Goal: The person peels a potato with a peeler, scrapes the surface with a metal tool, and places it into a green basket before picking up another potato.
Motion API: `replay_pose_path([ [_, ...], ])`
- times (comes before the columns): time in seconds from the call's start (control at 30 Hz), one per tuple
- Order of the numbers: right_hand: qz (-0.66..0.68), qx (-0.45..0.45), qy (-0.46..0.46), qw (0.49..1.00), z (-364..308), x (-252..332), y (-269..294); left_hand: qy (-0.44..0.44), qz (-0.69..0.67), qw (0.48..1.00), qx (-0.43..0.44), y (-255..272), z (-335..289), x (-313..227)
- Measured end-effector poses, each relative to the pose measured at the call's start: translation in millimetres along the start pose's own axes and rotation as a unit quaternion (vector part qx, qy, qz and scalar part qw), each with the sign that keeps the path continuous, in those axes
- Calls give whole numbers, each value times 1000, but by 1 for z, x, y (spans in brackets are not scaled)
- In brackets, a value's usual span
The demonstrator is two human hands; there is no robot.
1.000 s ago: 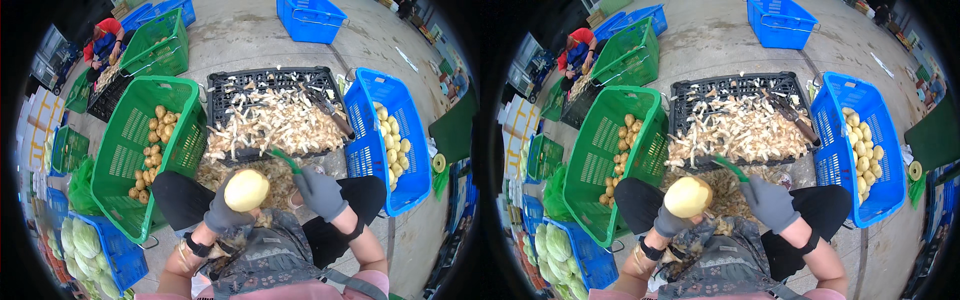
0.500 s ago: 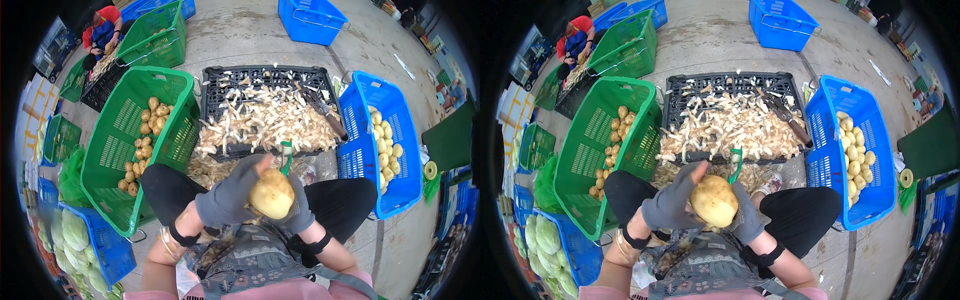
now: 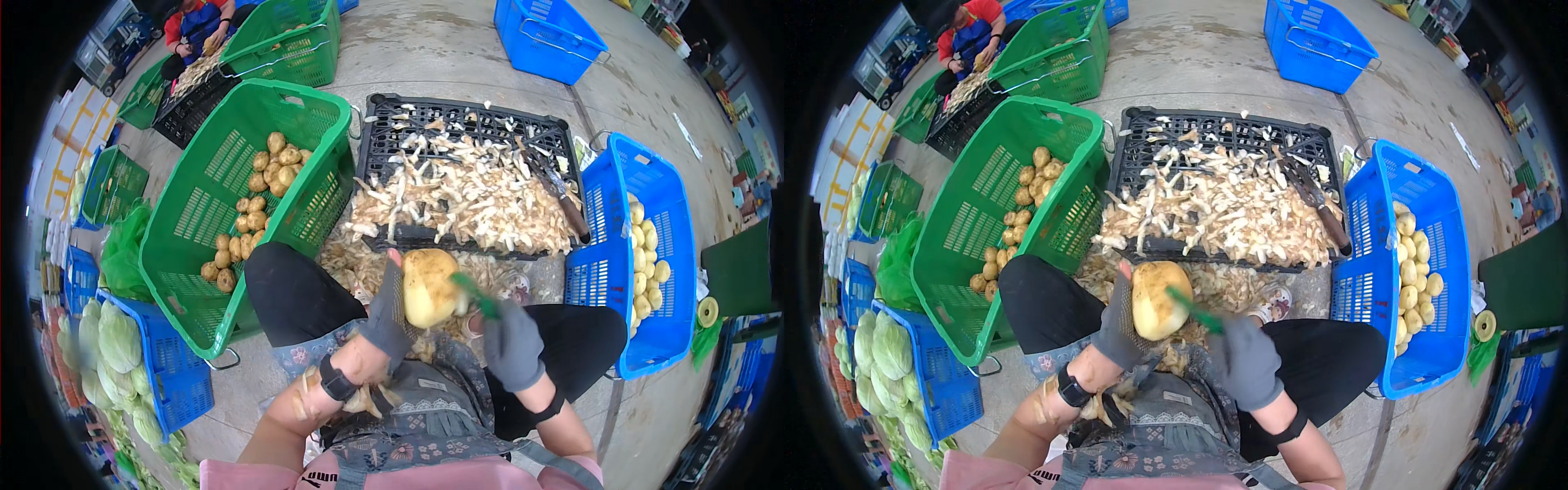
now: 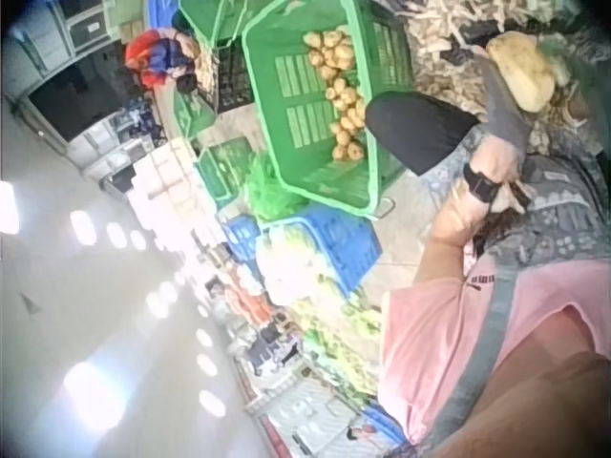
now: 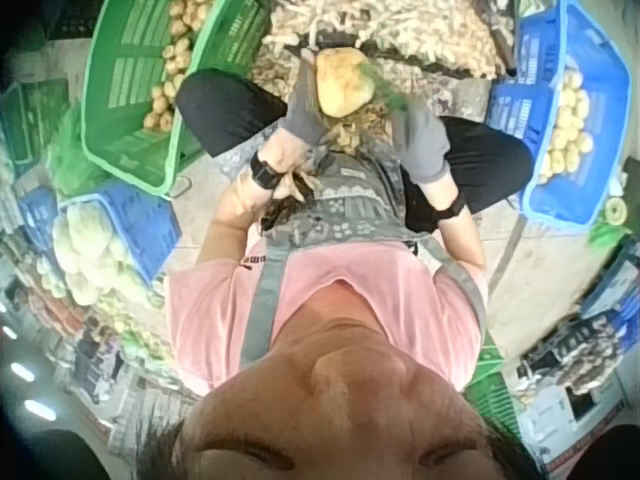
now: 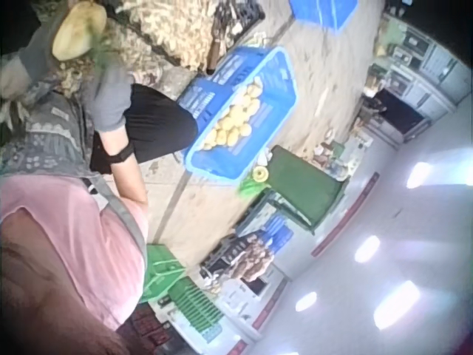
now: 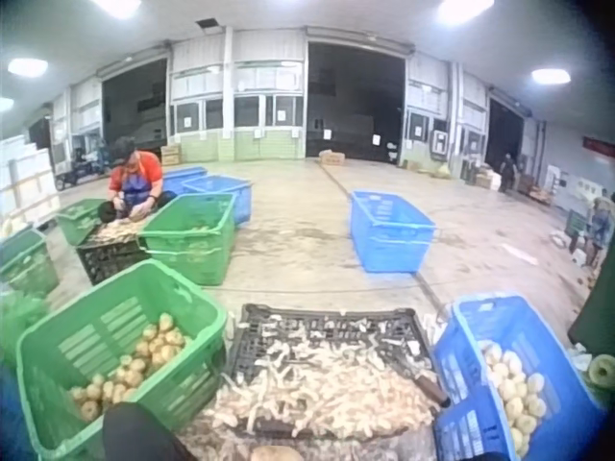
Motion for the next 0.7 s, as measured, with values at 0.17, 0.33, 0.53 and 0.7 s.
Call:
replay_pose_path([
  [0.17, -154, 70, 26, 985, 1, -15, -13, -2, 70, 985, -158, 27, 0, -5],
  [0.33, -153, 114, 44, 981, 7, 26, -27, 2, 105, 971, -214, 27, -5, -5],
  [0.53, -188, 53, 43, 980, 15, 4, 0, -1, 182, 970, -162, 7, -6, -15],
  [0.7, -212, 77, -8, 974, 31, -15, 12, -25, 220, 956, -194, 0, -11, -14],
])
Point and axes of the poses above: each hand's wrist, its own z-axis towards the middle knuckle, its own y-axis out of the back of the hand, x = y × z, the point moved 8 cm from there along z, towards the middle knuckle, and after that the axes turned 15 degrees about z, right-handed, at the moved point
